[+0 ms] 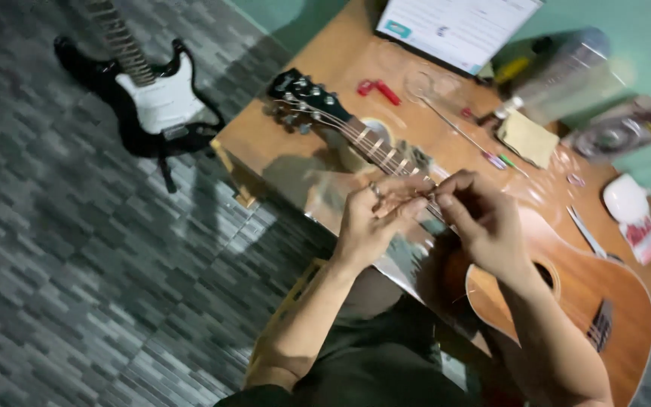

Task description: The person changes a string on an acoustic guitar. They remove the old string from the headstock, thread a new string through the bridge, and wind it onto the tuning peg.

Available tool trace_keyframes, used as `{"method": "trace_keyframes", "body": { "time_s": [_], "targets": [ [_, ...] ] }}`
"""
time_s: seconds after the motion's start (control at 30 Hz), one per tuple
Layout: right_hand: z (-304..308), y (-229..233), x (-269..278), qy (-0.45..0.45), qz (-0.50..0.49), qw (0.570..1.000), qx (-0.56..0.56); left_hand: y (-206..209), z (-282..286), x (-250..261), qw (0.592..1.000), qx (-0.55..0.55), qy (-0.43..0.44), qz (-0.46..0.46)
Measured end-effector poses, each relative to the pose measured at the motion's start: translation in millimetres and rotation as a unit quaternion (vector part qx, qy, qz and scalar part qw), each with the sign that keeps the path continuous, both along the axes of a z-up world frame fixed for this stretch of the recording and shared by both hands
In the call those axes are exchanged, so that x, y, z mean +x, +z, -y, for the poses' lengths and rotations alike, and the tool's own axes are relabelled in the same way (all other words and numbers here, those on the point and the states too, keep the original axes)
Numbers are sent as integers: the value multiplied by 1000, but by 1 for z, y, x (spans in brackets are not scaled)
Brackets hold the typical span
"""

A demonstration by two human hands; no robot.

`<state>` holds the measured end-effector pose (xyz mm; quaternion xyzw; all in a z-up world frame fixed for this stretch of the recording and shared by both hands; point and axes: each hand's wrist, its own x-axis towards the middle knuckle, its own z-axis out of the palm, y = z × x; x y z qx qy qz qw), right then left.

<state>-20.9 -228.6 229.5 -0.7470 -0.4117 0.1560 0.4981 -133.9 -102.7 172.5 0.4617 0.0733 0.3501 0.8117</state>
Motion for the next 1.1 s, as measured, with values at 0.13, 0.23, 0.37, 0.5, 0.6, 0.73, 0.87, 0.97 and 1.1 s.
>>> {"method": "trace_keyframes", "body": {
  "time_s": [0.13,0.23,0.37,0.5,0.6,0.73,0.87,0.97,1.1],
  "targets": [
    [42,20,-40,-36,46,997,51,26,31,-19,997,20,-7,69],
    [75,19,-67,-85,55,993,59,36,54,-37,996,33,-29,82],
    [110,8,-102,-107,90,976,167,57,83,-61,989,82,-49,113],
    [127,15,-141,-147,66,961,223,79,101,-79,977,152,-65,137],
    [138,14,-162,-194,46,950,240,77,106,-81,962,221,-98,130],
    [152,21,-162,-195,80,945,249,82,119,-79,951,267,-102,114],
    [158,9,-163,-215,58,933,284,69,137,-72,964,212,-91,129],
    [158,-13,-162,-213,11,920,329,56,145,-64,968,156,-127,153],
    [157,-22,-164,-208,-70,901,375,52,148,-58,961,133,-149,191]
  ]
}}
